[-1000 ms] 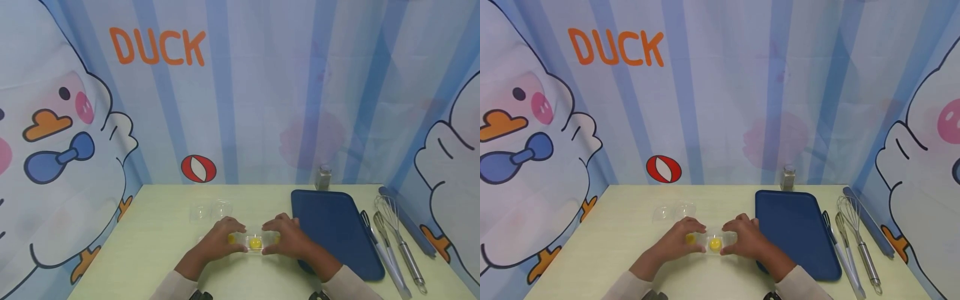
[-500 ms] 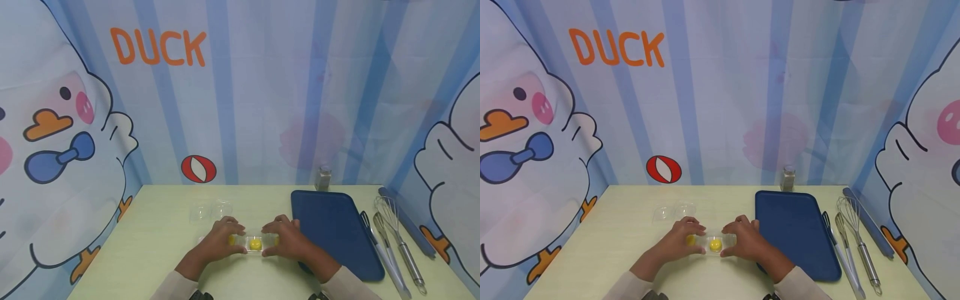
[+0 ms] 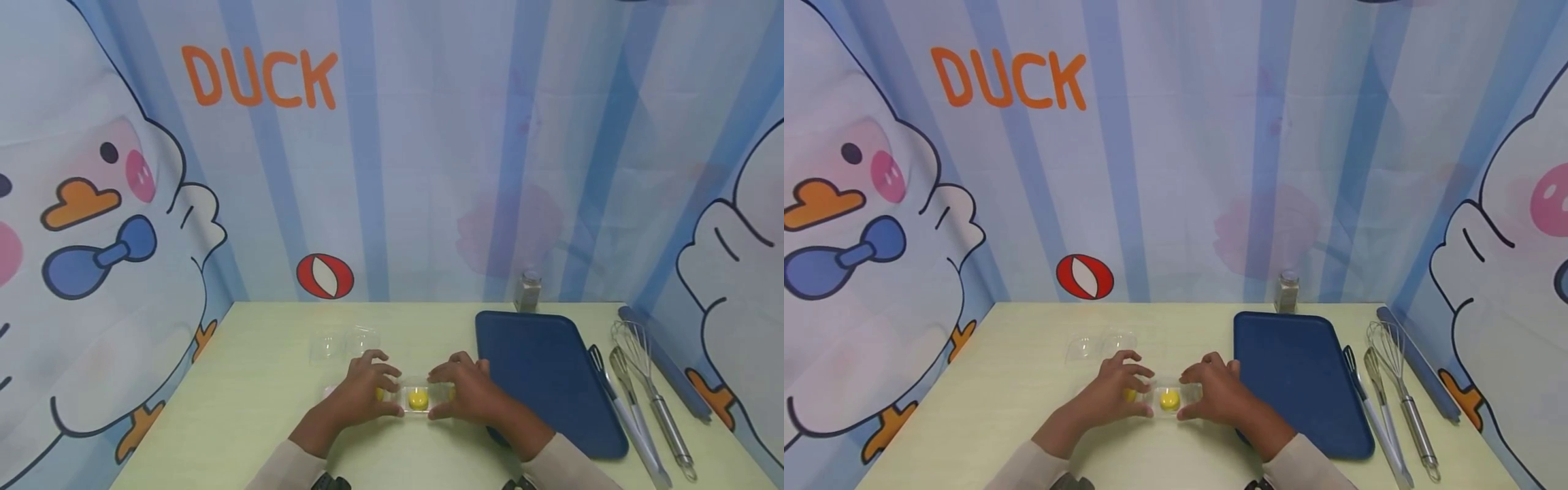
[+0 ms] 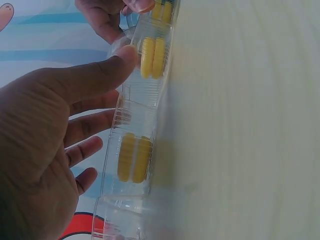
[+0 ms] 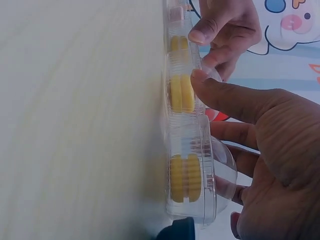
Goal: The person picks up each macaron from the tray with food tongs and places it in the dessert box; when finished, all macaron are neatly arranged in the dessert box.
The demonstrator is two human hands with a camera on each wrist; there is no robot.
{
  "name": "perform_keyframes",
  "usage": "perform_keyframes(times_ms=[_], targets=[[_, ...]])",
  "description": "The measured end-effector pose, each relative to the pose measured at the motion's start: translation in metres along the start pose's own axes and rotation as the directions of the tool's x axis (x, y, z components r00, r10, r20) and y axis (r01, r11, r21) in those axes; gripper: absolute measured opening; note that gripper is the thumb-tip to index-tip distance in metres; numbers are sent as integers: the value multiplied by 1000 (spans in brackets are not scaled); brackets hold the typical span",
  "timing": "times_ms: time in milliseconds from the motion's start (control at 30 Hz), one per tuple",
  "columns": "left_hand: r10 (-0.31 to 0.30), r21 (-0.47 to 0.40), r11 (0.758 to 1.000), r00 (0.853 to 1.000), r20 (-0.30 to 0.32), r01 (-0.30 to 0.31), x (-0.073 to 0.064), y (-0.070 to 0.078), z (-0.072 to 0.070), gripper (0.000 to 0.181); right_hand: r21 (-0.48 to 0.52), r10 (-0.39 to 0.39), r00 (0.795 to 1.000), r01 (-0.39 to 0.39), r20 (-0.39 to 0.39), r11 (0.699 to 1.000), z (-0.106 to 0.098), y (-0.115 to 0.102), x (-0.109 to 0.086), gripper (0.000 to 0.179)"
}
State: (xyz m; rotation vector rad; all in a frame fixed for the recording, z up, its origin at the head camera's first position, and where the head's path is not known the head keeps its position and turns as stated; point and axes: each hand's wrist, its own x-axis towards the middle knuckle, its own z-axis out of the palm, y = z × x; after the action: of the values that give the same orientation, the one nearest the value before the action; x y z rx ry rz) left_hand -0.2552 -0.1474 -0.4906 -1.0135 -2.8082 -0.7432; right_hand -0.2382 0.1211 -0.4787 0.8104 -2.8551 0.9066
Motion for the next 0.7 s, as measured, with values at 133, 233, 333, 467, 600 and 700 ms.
perform_keyframes(times_ms=[133, 233, 333, 467, 600, 700], targets=[[-13, -3, 1000, 1000, 9, 13, -1, -3, -2, 45, 6, -9, 1000, 9, -7, 1000, 0, 2, 1, 58], [-55, -37, 998, 998, 15, 56, -2, -8, -7, 52, 26, -14, 1000, 14, -3, 1000, -2, 3, 3, 58], [-101, -82, 992, 995, -22, 99, -4, -16, -14, 53, 47, -20, 1000, 20, -5, 999, -5, 3, 6, 55], [-172, -106, 981, 981, -91, 163, -7, -32, -23, 53, 71, -10, 1000, 11, -15, 997, -8, 0, 15, 51], [-251, -116, 965, 959, -129, 237, -8, -47, -31, 56, 123, 56, 998, -54, -10, 991, -8, -8, 24, 50], [-273, -109, 960, 951, -143, 259, -7, -57, -38, 58, 186, 126, 992, -124, 5, 975, -6, -17, 33, 51]])
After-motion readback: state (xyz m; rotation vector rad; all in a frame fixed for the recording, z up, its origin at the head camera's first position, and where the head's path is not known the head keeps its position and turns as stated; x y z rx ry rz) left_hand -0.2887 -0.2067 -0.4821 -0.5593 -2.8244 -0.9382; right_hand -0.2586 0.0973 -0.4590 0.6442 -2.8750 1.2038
